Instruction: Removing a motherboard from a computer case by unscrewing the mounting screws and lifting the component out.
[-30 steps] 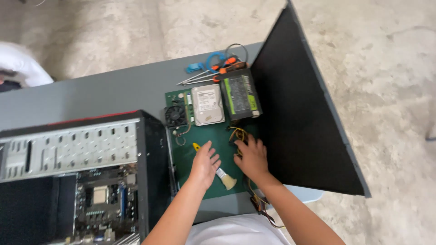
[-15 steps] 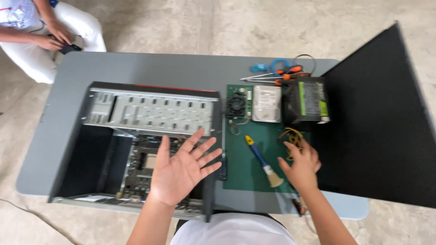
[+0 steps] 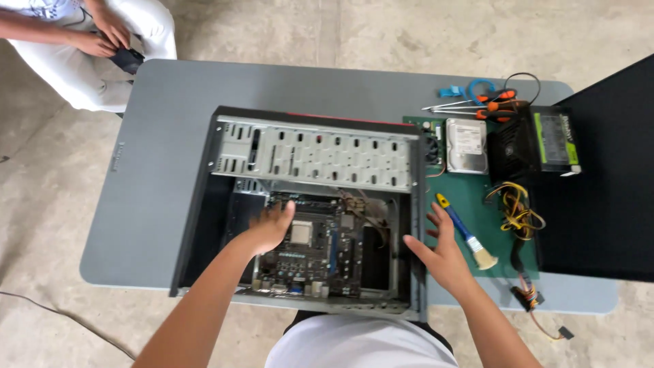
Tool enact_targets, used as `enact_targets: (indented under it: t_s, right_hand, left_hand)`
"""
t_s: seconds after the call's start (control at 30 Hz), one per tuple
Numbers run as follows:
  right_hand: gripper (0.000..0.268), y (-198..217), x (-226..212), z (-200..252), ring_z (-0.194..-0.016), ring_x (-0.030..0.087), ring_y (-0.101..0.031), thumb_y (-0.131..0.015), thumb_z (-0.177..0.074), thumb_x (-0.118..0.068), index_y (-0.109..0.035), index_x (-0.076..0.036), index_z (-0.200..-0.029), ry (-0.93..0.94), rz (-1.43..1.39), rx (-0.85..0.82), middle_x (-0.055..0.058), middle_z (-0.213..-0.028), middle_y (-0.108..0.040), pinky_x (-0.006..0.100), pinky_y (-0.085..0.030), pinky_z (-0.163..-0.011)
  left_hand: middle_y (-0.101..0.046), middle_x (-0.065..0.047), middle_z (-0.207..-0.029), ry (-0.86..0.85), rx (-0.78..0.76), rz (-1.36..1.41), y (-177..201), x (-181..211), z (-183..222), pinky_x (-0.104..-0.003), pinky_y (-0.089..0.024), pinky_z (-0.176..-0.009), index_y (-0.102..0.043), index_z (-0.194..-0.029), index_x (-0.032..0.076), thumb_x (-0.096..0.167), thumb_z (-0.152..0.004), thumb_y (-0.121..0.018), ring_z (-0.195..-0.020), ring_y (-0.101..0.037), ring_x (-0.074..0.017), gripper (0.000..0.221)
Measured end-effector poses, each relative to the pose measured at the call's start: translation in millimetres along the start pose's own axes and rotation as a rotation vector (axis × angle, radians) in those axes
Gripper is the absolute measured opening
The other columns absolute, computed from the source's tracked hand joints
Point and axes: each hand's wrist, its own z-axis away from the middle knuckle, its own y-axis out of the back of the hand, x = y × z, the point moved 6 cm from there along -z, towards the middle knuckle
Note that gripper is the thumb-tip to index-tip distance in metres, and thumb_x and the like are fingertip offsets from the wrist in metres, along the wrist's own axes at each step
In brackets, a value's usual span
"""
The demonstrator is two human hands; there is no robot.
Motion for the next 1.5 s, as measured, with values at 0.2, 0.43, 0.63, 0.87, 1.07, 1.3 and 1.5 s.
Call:
enact_targets:
  t_s: [0.2, 0.43, 0.63, 0.87, 1.07, 1.3, 1.5]
  right_hand:
    - [0.085, -9, -16, -14, -0.117, 0.045, -0.047, -0.064, -0.075, -0.014, -0.017, -0.02, -0.145, -0.029, 0.25, 0.035, 0.028, -0.129, -0.048, 0.051, -0.042, -0.099]
    - [0.081, -19, -33, -13, -0.117, 0.039, -0.049, -0.062, -0.075, -0.019, -0.021, -0.019, -0.144, -0.009, 0.484, 0.145, 0.014, -0.135, -0.048, 0.051, -0.04, -0.1]
    - [0.028, -98, -30, -11, -0.102, 0.023, -0.06, -0.063, -0.074, -0.02, -0.068, -0.02, -0.102, 0.531, 0.672, 0.04, 0.002, -0.1, -0.068, 0.034, -0.042, -0.092]
    - [0.053, -151, 86, -61, -0.089, 0.032, -0.066, -0.057, -0.077, -0.046, -0.064, -0.003, -0.106, -0.109, 0.857, -0.641, 0.017, -0.095, -0.067, 0.041, -0.055, -0.073]
    - [0.075, -160, 121, -74, -0.06, 0.042, -0.065, -0.067, -0.077, -0.033, -0.034, 0.019, -0.118, -0.474, 0.571, -0.528, 0.032, -0.087, -0.061, 0.048, -0.056, -0.044]
    - [0.074, -160, 126, -71, -0.061, 0.037, -0.066, -0.057, -0.086, -0.038, -0.026, 0.02, -0.119, -0.514, 0.635, -0.474, 0.028, -0.079, -0.062, 0.044, -0.058, -0.046]
    - [0.057, -207, 196, -97, -0.068, 0.034, -0.066, -0.05, -0.089, -0.029, -0.038, 0.016, -0.123, 0.077, 1.612, -1.149, 0.021, -0.086, -0.065, 0.045, -0.059, -0.059]
  left_hand:
    - [0.004, -0.027, -0.15, 0.04, -0.086, 0.079, -14, 2, 7, -0.054, -0.004, -0.111, 0.005, -0.147, 0.008, 0.089, -0.067, 0.013, -0.138, -0.005, -0.0447, 0.114]
    - [-0.005, -0.029, -0.148, 0.116, 0.023, 0.298, -22, -9, -16, -0.053, -0.011, -0.11, -0.008, -0.147, 0.009, 0.09, -0.07, 0.004, -0.137, -0.013, -0.045, 0.113]
    - [-0.005, -0.025, -0.15, 0.166, 0.093, 0.472, -17, -32, -35, -0.052, -0.011, -0.111, -0.014, -0.145, 0.004, 0.076, -0.085, -0.024, -0.139, -0.007, -0.0426, 0.094]
    - [-0.009, -0.032, -0.147, 0.217, 0.078, 0.621, -6, -26, -14, -0.053, -0.019, -0.108, -0.006, -0.144, -0.001, 0.056, -0.079, -0.061, -0.138, -0.012, -0.0428, 0.103]
    - [-0.021, -0.03, -0.142, 0.215, 0.13, 0.745, 1, -28, -20, -0.051, -0.023, -0.107, -0.013, -0.14, -0.002, 0.042, -0.079, -0.068, -0.138, -0.016, -0.0386, 0.094]
    - [-0.019, -0.029, -0.139, 0.072, 0.243, 0.849, 11, -23, -14, -0.059, -0.022, -0.108, -0.027, -0.137, -0.008, 0.013, -0.074, -0.071, -0.135, -0.018, -0.0465, 0.079]
    - [-0.027, -0.036, -0.14, 0.068, 0.16, 0.791, 3, -35, -34, -0.063, -0.023, -0.103, -0.026, -0.139, -0.009, 0.009, -0.076, -0.066, -0.132, -0.023, -0.0493, 0.077]
